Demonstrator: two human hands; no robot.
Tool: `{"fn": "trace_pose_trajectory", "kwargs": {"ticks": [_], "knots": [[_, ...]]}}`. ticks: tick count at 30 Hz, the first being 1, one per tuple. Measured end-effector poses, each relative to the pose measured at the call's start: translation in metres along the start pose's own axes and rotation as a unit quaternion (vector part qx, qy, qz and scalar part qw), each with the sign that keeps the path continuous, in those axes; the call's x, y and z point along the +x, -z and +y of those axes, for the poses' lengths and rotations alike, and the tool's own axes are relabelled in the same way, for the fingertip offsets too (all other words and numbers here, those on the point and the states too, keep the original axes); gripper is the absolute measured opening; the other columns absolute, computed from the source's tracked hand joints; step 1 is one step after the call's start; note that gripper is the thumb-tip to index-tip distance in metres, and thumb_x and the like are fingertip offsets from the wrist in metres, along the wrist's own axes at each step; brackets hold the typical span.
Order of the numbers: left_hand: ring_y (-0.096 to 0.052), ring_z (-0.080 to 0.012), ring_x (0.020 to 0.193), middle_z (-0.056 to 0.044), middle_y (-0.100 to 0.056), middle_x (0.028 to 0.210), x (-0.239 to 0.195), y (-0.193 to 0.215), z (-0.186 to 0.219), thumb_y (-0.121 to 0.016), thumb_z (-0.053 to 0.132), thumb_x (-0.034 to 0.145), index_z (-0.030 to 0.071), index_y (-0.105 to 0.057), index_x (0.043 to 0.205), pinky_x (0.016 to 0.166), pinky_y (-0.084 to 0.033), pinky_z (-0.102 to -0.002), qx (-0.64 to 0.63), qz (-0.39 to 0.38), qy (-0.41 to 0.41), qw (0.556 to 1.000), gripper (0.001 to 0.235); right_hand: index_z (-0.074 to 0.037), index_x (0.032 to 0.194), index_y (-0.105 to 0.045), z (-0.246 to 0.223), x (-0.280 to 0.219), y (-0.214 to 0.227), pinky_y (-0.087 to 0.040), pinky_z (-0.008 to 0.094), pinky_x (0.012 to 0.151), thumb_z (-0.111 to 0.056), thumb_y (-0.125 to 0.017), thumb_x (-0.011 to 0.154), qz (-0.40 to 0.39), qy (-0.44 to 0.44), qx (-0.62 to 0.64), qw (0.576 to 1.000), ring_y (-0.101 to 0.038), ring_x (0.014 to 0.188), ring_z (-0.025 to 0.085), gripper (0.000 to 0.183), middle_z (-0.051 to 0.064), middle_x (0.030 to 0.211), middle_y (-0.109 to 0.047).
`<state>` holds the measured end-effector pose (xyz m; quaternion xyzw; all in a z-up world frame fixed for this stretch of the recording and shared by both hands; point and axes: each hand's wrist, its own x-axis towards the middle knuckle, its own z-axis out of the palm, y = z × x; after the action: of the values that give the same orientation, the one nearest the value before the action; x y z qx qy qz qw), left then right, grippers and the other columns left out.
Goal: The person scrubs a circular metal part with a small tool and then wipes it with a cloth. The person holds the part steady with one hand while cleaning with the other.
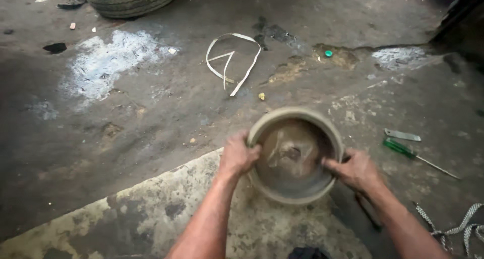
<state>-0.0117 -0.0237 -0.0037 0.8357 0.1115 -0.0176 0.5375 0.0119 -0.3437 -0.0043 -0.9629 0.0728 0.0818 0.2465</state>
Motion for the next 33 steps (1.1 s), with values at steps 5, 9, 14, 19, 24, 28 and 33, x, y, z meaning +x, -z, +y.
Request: {"fn": "trace_pose_trajectory", "kwargs": {"ticks": [5, 9, 14, 19, 24, 28, 33], "knots": [[-0.074, -0.0203, 0.107, -0.016, -0.078, 0.114, -0.005, 0.010, 0.027, -0.071, 0.007, 0.085, 0.006, -0.069, 0.118, 0.094, -0.058, -0.035, -0.105, 0.134, -0.167, 0.971, 0.034, -0.012, 0.123, -0.073, -0.067, -0.051, 0.048, -0.060, 0.037, 0.081, -0.019, -0.078, 0.085, 0.315, 0.312, -0.013, 0.896, -0.073, 0.092, 0.024, 0.039, 0.012, 0.112, -0.074], [-0.064, -0.0220, 0.131, -0.016, -0.068, 0.141, -0.015, 0.004, 0.004, -0.074, 0.009, 0.086, 0.014, -0.063, 0.141, 0.110, -0.049, -0.033, -0.144, 0.144, -0.213, 0.956, 0.056, -0.014, 0.129, -0.068, -0.077, -0.054, 0.038, -0.061, 0.035, 0.077, -0.027, -0.085, 0.088, 0.356, 0.418, -0.068, 0.833, -0.072, 0.087, 0.024, 0.046, 0.009, 0.117, -0.070], [-0.054, -0.0317, 0.135, -0.021, -0.062, 0.139, -0.027, 0.003, -0.027, -0.079, 0.006, 0.075, 0.014, -0.063, 0.140, 0.106, -0.046, -0.040, 0.046, 0.113, -0.189, 0.974, 0.067, -0.016, 0.130, -0.067, -0.067, -0.061, 0.016, -0.060, 0.038, 0.074, -0.015, -0.078, 0.077, 0.251, 0.388, -0.061, 0.885, -0.074, 0.087, 0.030, 0.054, 0.008, 0.120, -0.072], [-0.073, -0.0260, 0.117, -0.015, -0.074, 0.121, -0.017, 0.003, -0.012, -0.071, 0.008, 0.079, 0.016, -0.066, 0.133, 0.096, -0.058, -0.038, -0.004, 0.108, -0.175, 0.979, 0.054, -0.015, 0.130, -0.069, -0.071, -0.049, 0.021, -0.060, 0.041, 0.080, -0.012, -0.077, 0.077, 0.265, 0.377, -0.054, 0.886, -0.074, 0.093, 0.033, 0.054, 0.011, 0.123, -0.072], [-0.078, -0.0276, 0.085, -0.010, -0.079, 0.095, -0.013, 0.051, 0.048, -0.077, 0.020, 0.077, 0.022, -0.079, 0.110, 0.078, -0.063, -0.041, 0.151, 0.100, -0.148, 0.972, 0.033, -0.016, 0.123, -0.075, -0.091, -0.042, 0.052, -0.062, 0.037, 0.074, -0.027, -0.083, 0.083, 0.213, 0.318, -0.014, 0.924, -0.075, 0.081, 0.024, 0.043, 0.008, 0.096, -0.076], [-0.080, -0.0269, 0.077, -0.012, -0.079, 0.083, -0.022, 0.077, 0.077, -0.075, 0.026, 0.074, 0.016, -0.080, 0.099, 0.076, -0.063, -0.042, 0.107, 0.085, -0.187, 0.973, 0.027, -0.016, 0.114, -0.079, -0.095, -0.032, 0.066, -0.063, 0.036, 0.075, -0.038, -0.078, 0.084, 0.150, 0.158, 0.037, 0.975, -0.079, 0.082, 0.021, 0.037, 0.008, 0.095, -0.080], [-0.078, -0.0328, 0.082, -0.020, -0.077, 0.088, -0.015, 0.053, 0.052, -0.068, 0.027, 0.076, 0.013, -0.079, 0.104, 0.082, -0.061, -0.045, 0.165, -0.037, -0.083, 0.982, 0.033, -0.018, 0.111, -0.082, -0.082, -0.003, 0.035, -0.064, 0.039, 0.077, -0.061, -0.076, 0.080, -0.085, -0.047, -0.025, 0.995, -0.082, 0.079, 0.025, 0.054, 0.012, 0.088, -0.084]]}}
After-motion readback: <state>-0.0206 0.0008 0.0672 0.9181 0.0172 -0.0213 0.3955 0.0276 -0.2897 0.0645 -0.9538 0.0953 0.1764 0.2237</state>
